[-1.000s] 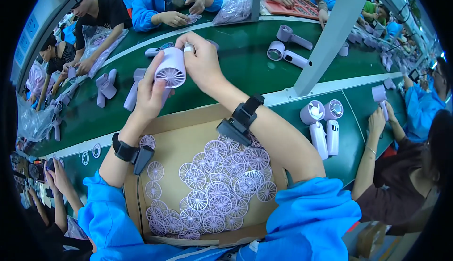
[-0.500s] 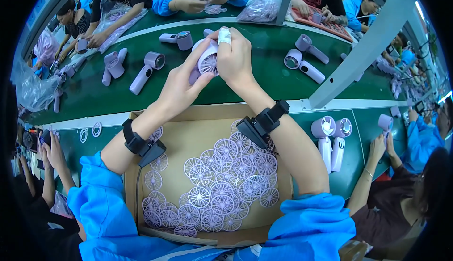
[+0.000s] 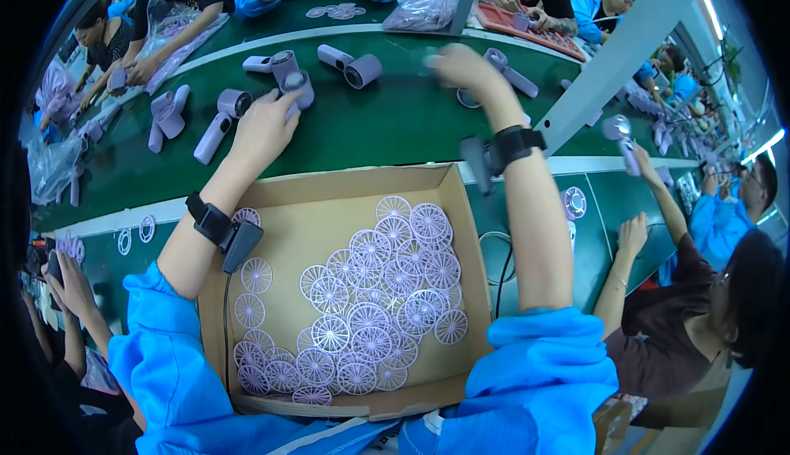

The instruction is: The person picks up a fan body, inserts a fan blade, and presses a fan cover onto the front before placing it on the conveyor belt.

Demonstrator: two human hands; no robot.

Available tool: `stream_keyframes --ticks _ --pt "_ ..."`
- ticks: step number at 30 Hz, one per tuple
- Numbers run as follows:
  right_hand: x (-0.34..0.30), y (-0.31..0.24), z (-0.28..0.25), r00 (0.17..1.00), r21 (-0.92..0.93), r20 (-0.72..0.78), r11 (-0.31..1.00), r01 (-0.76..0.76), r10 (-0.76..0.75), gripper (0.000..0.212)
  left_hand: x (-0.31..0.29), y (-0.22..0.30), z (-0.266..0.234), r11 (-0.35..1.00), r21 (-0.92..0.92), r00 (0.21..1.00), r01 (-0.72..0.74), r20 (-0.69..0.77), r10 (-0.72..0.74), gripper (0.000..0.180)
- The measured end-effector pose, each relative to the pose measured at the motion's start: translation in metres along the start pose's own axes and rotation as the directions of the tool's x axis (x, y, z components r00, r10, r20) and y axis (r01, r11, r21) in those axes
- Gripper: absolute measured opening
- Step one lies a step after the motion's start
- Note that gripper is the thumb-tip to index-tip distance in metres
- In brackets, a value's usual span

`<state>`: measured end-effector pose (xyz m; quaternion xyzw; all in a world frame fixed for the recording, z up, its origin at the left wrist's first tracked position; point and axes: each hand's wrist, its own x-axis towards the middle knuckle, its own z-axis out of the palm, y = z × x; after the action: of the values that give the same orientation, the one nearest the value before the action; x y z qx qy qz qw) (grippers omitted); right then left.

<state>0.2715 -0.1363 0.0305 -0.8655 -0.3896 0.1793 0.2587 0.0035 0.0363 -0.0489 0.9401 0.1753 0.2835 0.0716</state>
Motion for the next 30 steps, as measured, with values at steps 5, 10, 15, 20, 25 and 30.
stream_keyframes --ticks 5,10,15,20,25,30 --pt "0.008 0.129 0.018 0.95 -0.6 -0.312 0.777 -0.192 -0.007 0.046 -0.001 0.006 0.004 0.996 0.0 0.995 -0.094 -0.045 0.094 0.026" --pt "-0.004 0.13 0.009 0.968 -0.523 -0.212 0.82 -0.231 0.137 0.049 0.013 0.023 0.0 0.986 -0.154 0.963 0.058 0.269 -0.015 0.026" --pt "-0.023 0.0 0.012 0.973 -0.277 -0.093 0.944 0.18 -0.213 0.037 0.013 0.028 0.006 0.782 -0.566 0.902 0.261 0.432 0.012 0.034" --pt "-0.103 -0.11 0.06 0.655 0.001 0.532 0.774 0.634 -0.537 0.03 0.01 0.01 0.002 0.033 -0.869 0.838 0.494 0.465 -0.285 0.042" --pt "-0.167 -0.112 0.162 0.416 -0.034 0.772 0.621 0.783 -0.481 0.035 0.015 0.032 -0.009 0.155 -0.883 0.865 0.444 0.377 -0.33 0.069" --pt "-0.182 -0.095 0.236 0.269 0.053 0.366 0.308 0.95 -0.891 0.041 0.012 0.02 -0.009 0.164 -0.884 0.872 0.437 0.372 -0.317 0.081"
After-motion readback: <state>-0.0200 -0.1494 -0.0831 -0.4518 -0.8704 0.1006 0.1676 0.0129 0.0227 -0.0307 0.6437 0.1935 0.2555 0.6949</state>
